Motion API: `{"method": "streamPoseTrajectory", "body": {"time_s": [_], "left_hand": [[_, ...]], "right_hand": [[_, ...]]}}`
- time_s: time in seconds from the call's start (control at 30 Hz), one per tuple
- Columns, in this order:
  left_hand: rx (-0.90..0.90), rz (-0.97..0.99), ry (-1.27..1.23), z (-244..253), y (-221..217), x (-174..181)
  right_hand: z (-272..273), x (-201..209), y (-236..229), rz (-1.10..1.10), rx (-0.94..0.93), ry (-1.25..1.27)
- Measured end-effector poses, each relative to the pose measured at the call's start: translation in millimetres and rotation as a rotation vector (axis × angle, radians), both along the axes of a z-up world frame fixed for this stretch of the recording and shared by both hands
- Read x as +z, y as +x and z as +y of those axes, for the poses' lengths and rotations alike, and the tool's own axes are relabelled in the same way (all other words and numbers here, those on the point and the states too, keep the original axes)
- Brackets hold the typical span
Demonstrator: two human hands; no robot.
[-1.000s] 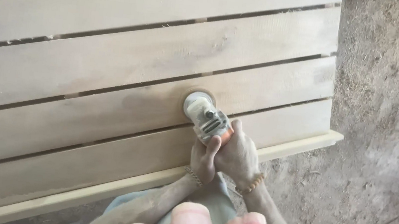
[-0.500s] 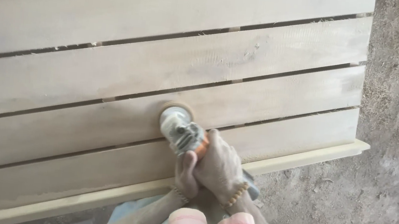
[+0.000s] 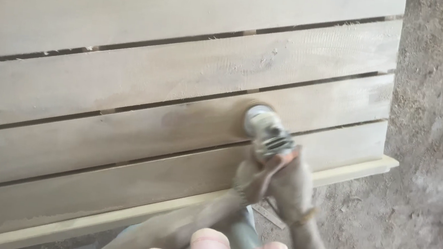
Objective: Sanding the surface of a wooden furniture piece using an angle grinder with a sanding disc.
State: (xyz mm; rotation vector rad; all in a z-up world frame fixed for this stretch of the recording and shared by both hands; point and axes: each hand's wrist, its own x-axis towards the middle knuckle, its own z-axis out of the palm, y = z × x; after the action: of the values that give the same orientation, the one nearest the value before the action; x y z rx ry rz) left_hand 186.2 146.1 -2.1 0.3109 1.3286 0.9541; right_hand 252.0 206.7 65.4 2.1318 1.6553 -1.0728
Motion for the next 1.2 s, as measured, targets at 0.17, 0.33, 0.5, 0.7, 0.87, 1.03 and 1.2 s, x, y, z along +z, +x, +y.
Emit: {"method": "streamPoseTrajectory", "body": {"time_s": [0.17,0.33,0.5,0.7,0.87,1.03,1.2], "left_hand": [[0.418,-0.209,0.285,-41.2,-46.6,-0.7],[0.304,-0.149,0.282,-20.5,-32.7,-6.1],[0.403,-0.184,0.165,-101.7,-71.9,-62.6],[0.419,-0.242,0.126,-105.9,-81.4,-27.8],[0.380,-0.147,0.205,-60.0,-66.7,-6.4],[0.228,-0.134,0.177,-10.6,-39.6,-6.4],[0.071,-0.135,0.113,-16.5,-85.8,23.4]], "right_hand": [[-19.0,-11.3,-12.2,0.025,0.152,0.061],[1.2,14.3,-48.7,-0.033,0.126,-0.006],[-26.0,-3.0,-77.0,0.024,0.126,0.063],[-19.6,11.8,-78.5,0.001,0.159,0.010],[-9.6,15.8,-79.1,-0.017,0.199,-0.054],[5.6,8.7,-52.0,0.016,-0.009,-0.079],[-10.7,11.1,-68.1,0.052,-0.054,0.106]]}}
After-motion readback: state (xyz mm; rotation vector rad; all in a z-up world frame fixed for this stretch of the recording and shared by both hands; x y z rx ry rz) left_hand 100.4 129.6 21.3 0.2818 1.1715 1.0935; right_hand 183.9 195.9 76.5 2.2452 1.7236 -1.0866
